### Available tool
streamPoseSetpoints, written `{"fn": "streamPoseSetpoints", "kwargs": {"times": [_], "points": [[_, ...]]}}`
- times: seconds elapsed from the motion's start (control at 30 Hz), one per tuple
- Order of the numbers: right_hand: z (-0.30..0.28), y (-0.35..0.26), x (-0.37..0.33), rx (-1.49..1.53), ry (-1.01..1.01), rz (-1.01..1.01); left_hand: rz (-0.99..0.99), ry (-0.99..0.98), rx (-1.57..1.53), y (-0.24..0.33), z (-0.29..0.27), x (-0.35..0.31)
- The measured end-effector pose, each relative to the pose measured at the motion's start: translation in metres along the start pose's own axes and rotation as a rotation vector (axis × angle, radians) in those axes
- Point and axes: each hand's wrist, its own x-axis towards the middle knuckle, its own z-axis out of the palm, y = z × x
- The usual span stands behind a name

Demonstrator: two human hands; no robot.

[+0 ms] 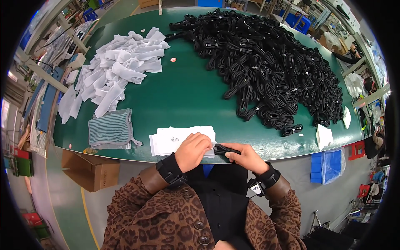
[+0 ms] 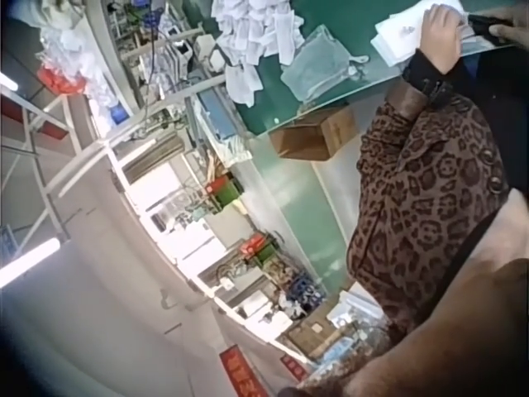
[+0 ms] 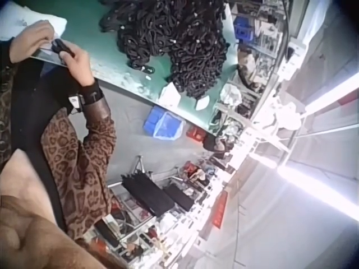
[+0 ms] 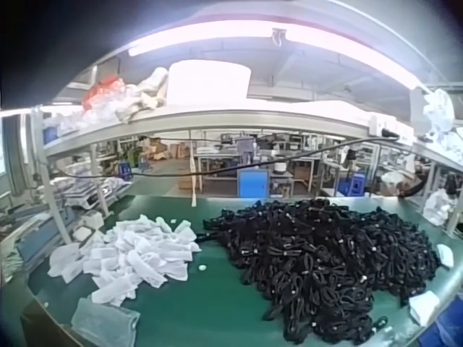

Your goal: The person packages black cables by hand, picking up a cable from a pile, sliding it into a white plastic sleeve, and setting the packaged item aside.

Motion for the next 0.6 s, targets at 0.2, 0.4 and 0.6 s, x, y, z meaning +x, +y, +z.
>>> {"fn": "streamPoseSetpoints", "kwargs": {"times": [0.2,0.4,0.6], "points": [[0.006,-0.029,-0.005,-0.781,0.18,-0.378,-0.019,-0.005,-0.006,0.006,-0.004,0.004],[-0.003,-0.027,0.005,-0.917,0.167,-0.67,-0.026,0.038,-0.035,0.012,-0.013,0.019],[0.001,-0.035,0.009,-0.84,0.197,-0.728,-0.11,0.092,-0.038,0.008,-0.026,0.028]]}}
